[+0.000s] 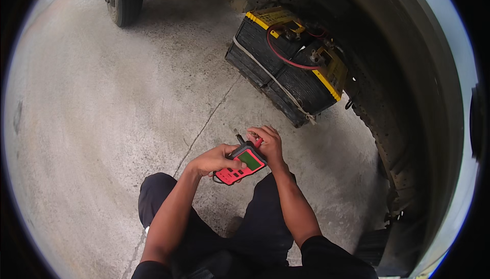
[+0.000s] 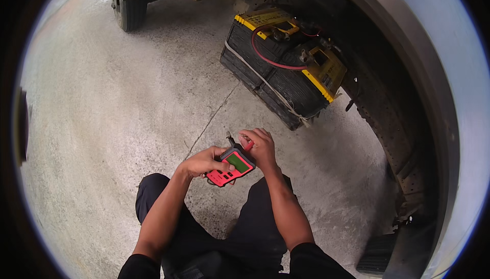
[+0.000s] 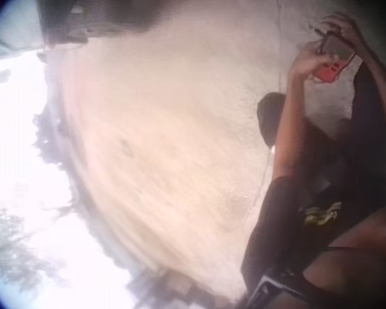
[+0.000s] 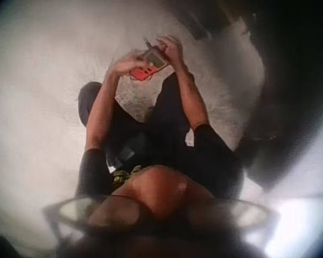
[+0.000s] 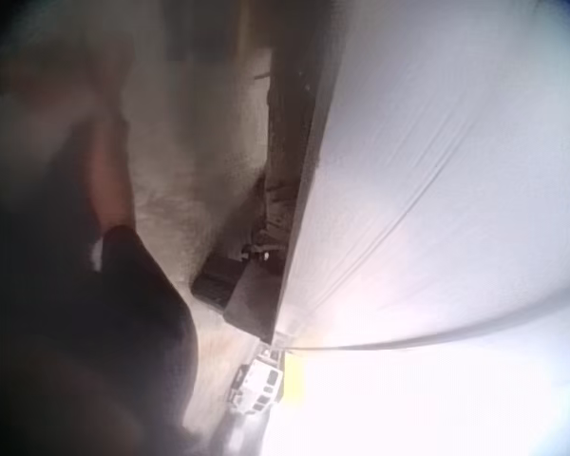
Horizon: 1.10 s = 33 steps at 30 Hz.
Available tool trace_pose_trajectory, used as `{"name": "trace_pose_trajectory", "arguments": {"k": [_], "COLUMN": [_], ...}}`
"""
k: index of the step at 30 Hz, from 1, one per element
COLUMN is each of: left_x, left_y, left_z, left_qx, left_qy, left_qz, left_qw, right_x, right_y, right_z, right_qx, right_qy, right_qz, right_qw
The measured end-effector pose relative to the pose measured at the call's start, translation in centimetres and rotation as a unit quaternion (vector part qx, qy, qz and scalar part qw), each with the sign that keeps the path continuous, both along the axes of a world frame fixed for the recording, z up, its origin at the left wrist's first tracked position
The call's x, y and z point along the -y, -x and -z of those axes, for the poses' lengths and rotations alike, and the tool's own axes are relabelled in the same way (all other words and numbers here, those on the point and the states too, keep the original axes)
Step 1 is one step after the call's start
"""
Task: The person kneels beside a vehicle and uses a handheld battery tester to measure the voltage of a battery mounted under the chassis. They attach the tester leads to the battery terminals, read the display, and adjust the connections as needed.
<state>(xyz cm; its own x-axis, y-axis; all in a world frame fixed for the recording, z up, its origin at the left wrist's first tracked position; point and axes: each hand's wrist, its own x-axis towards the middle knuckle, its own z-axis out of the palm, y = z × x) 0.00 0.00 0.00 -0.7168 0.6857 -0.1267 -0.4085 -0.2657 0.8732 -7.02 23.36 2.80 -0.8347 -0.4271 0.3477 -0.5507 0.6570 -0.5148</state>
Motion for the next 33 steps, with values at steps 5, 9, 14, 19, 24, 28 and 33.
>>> {"name": "trace_pose_trajectory", "arguments": {"k": [5,9,14,19,24,28,33], "left_x": [-0.9,0.5,2.6,4.7,5.4,4.2,4.1], "left_y": [-1.2,-0.7,-1.2,-1.5,-1.8,-1.3,-1.2], "left_z": [-0.8,0.3,2.6,1.8,2.8,2.0,1.5], "left_qx": [0.023,0.04,0.028,0.039,0.049,0.042,0.019], "left_qy": [-0.079,-0.084,-0.089,-0.087,-0.092,-0.093,-0.104], "left_qz": [0.003,0.008,-0.044,-0.085,-0.127,-0.136,-0.127], "left_qw": [0.997,0.996,0.995,0.992,0.986,0.985,0.986], "right_x": [-0.8,0.7,2.5,3.6,11.4,15.2,13.7], "right_y": [-1.1,-1.1,-2.1,-2.0,2.9,8.7,11.6], "right_z": [-0.1,-1.1,-5.8,-11.1,-20.3,-22.0,-17.5], "right_qx": [-0.106,-0.157,-0.213,-0.193,-0.377,-0.131,-0.328], "right_qy": [-0.07,-0.1,-0.143,0.003,-0.12,-0.209,-0.119], "right_qz": [-0.008,-0.025,0.037,0.114,0.225,0.258,0.266], "right_qw": [0.992,0.982,0.966,0.975,0.89,0.934,0.899]}}
